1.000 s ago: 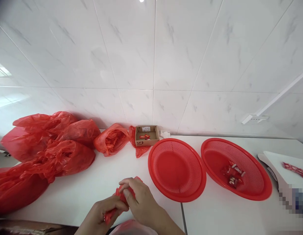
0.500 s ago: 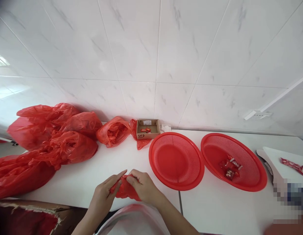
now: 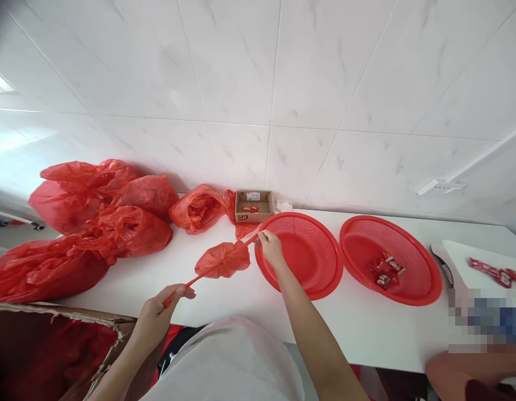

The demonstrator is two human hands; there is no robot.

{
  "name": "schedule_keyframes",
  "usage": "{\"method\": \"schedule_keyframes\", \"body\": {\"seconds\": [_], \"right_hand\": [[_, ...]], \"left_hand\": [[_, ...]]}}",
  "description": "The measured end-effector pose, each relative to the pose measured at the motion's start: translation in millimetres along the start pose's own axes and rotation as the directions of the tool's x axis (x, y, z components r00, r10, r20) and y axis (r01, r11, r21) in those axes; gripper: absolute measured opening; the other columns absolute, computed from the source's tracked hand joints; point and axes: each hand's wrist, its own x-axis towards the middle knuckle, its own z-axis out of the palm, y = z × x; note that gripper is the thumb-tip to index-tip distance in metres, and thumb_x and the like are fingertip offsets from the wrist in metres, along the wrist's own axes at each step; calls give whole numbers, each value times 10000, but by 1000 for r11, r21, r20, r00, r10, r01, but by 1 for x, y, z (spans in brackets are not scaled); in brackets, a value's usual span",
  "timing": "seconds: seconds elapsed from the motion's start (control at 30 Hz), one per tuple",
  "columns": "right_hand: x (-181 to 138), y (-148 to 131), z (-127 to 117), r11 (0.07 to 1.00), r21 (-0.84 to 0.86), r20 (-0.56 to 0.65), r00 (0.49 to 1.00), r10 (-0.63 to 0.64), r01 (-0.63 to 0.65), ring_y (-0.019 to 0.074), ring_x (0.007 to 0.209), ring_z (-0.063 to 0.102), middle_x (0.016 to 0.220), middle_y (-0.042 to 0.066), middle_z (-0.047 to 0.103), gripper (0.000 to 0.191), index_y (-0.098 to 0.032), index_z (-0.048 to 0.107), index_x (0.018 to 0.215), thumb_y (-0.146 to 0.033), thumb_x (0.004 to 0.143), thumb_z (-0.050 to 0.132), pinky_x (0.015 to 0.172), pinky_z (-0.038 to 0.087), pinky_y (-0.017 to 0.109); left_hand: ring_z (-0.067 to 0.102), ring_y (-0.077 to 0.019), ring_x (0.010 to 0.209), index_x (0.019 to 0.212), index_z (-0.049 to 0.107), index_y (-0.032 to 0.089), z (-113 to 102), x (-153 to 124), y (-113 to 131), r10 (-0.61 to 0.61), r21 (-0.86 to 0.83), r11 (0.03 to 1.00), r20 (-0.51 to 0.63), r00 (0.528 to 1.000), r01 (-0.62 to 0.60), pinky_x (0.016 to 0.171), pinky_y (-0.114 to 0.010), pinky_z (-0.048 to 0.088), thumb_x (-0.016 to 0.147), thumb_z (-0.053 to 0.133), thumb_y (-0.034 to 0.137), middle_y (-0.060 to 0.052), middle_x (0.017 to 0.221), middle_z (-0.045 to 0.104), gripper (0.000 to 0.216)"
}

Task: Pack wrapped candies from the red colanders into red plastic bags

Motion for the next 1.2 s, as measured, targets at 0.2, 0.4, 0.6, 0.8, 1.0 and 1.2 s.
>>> {"method": "schedule_keyframes", "body": {"seconds": [0.2,0.4,0.6,0.8,1.0,1.2], "right_hand": [[14,14,14,998,-54,12,999,43,-42,166,643,624,750,22,613,332,-198,500,691,-504,814,534,598,445,283],[11,18,28,997,-56,15,998,62,-61,136,587,587,734,7,590,345,-206,489,729,-535,830,471,531,421,249],[-24,8,46,993,-80,-25,996,-84,82,137,643,490,703,-26,503,359,-234,415,727,-534,916,360,610,412,253],[-67,1,68,979,-133,-3,987,-159,157,142,654,430,708,-29,470,324,-237,451,771,-467,961,326,637,358,260],[-82,5,80,981,-119,54,987,-150,155,139,652,403,687,-35,437,333,-228,432,719,-454,951,353,637,346,257],[-80,-3,77,998,-22,95,994,-53,55,127,603,403,670,-35,425,313,-230,391,704,-433,935,335,591,376,246]], "left_hand": [[601,-229,1079,852,726,236,-2,-8,14,120,-57,992,98,988,-114,927,-329,466,950,399,443,-69,1029,682,399],[571,-233,1093,943,741,236,11,-12,19,139,-197,972,39,990,-129,974,-369,449,958,399,440,-83,1040,662,398],[320,-272,1381,1057,722,243,37,-11,28,226,-397,892,-25,974,-217,1104,-455,352,956,394,461,-103,1437,381,406],[457,-261,1280,1182,662,252,49,-1,29,123,-474,873,-16,992,-116,922,-370,521,955,393,468,-106,1441,358,413],[630,-155,757,1339,546,249,55,-2,27,83,-372,927,58,995,-55,753,-341,542,968,358,458,-78,1079,628,465],[569,-214,1186,1367,519,271,62,2,19,104,-192,977,63,993,-90,1039,-401,421,972,348,437,-56,1222,660,462]]}}
